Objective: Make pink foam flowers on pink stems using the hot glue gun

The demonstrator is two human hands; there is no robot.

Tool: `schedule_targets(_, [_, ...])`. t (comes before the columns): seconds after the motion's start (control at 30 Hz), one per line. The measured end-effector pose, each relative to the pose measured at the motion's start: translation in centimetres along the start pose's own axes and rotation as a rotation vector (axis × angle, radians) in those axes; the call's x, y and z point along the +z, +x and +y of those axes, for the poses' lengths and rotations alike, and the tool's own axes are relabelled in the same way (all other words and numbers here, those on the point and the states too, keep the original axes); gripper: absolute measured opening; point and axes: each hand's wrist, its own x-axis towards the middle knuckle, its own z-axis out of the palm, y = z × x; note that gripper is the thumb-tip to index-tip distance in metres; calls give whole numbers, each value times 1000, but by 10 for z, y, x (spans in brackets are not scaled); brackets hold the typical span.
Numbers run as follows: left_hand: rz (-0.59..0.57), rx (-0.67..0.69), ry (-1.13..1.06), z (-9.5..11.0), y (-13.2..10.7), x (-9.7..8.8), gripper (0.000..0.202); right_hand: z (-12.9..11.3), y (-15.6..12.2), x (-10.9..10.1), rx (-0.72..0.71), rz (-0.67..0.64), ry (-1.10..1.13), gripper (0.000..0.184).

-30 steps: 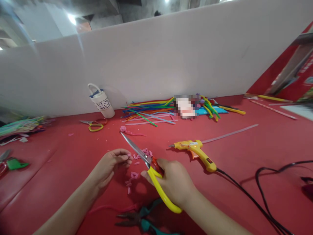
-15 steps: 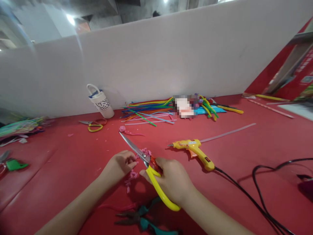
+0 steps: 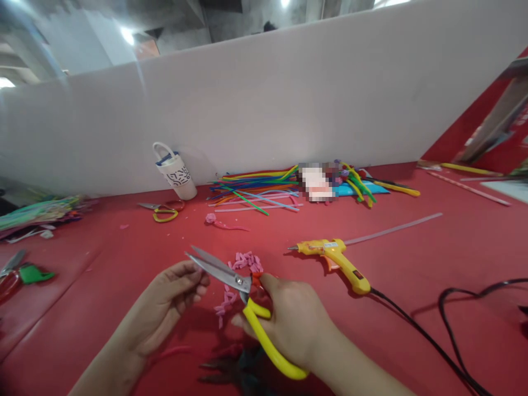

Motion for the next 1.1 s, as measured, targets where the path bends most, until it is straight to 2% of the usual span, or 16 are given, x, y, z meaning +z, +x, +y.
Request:
schedule_targets(0.07, [-4,5,-140,0,-5,-1,8,-1,-3,4,-18,-13,-35,36])
schedule_targets(0.17, [-34,61,-181,-2,-8,-2,3,0,-5,9,-27,-28,-93,37])
schedule_targets(0.33, [-68,90,-149,-2,-10,-4,5,1,-7,11,-17,-60,-109,36])
schedule_targets(0.67, [6,109,-9,0,-9,-5,6,1,-5,12,2,-101,-89,33])
schedule_targets(1.1, [-4,96,33,1,-9,-8,11,4,-8,11,-9,-118,-81,38])
